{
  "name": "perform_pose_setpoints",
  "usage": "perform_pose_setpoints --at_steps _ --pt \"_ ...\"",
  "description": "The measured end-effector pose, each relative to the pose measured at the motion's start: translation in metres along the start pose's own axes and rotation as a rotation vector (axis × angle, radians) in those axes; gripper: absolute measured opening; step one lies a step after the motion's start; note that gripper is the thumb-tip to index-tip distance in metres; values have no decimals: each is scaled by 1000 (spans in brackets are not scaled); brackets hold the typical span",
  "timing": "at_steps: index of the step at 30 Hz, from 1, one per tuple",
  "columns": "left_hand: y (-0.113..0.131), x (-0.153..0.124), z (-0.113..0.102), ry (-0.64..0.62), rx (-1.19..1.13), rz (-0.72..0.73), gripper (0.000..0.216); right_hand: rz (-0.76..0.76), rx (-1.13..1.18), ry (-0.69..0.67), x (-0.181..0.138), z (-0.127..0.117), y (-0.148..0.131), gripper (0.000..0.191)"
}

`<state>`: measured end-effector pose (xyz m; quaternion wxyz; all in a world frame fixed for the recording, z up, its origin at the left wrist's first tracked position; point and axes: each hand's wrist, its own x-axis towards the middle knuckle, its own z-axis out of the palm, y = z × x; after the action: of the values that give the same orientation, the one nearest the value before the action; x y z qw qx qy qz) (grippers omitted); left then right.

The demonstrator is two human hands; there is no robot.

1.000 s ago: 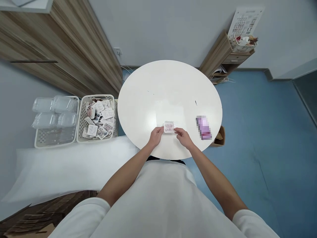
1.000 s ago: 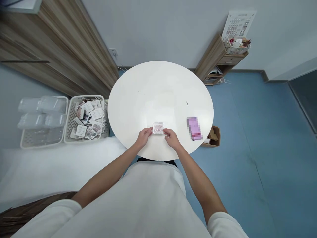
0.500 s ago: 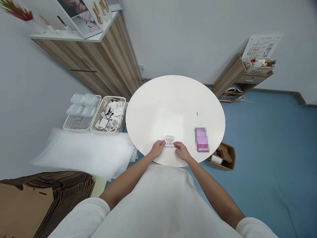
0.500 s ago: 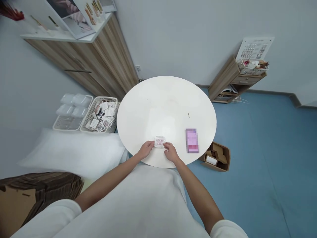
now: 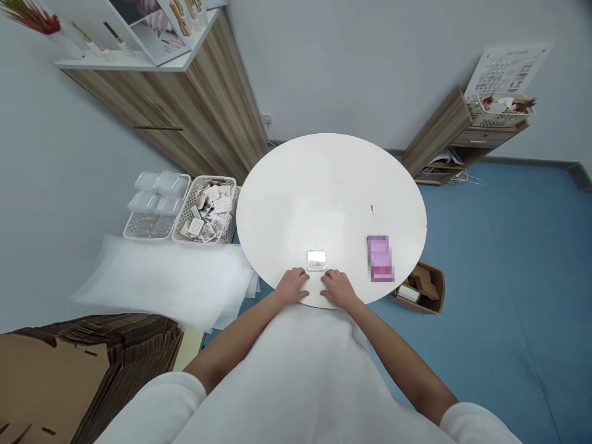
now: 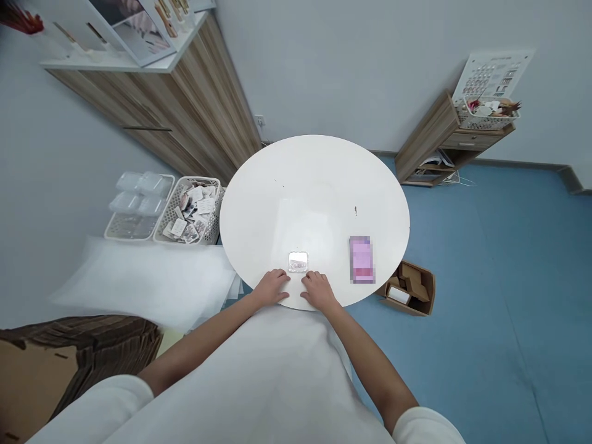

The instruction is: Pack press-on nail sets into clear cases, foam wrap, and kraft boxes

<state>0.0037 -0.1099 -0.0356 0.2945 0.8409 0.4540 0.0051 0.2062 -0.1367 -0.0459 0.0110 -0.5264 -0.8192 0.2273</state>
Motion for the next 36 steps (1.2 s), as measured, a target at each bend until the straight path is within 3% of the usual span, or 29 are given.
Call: perform_pose_setpoints --at_steps 3,6,8,12,15,18,22,26,31,34,36 --pt "1 0 2 -14 55 14 31 -21 -88 -2 3 3 0 13" --pt "4 1 3 14 65 13 35 14 -111 1 8 4 -2 19" --pt "5 2 3 45 77 19 35 77 -74 18 10 2 -4 20" --pt "6 7 1 94 112 8 14 185 36 47 9 -9 -5 22" --pt "5 13 -2 104 92 -2 19 167 79 99 4 -16 -4 20" --pt "2 17 -5 105 59 -5 19 86 65 141 -1 -18 0 41" --pt "-2 22 -8 140 -32 -41 21 128 94 111 6 -21 7 19" --pt "-9 33 -12 141 -180 -128 22 262 174 45 23 -30 13 22" --pt "-20 53 -18 124 -290 -176 23 357 88 17 40 -32 12 18" --pt "-23 59 -19 118 -284 -170 21 319 31 83 42 -31 11 28" --pt "-24 61 -20 130 -268 -159 20 204 1 112 43 -30 12 39"
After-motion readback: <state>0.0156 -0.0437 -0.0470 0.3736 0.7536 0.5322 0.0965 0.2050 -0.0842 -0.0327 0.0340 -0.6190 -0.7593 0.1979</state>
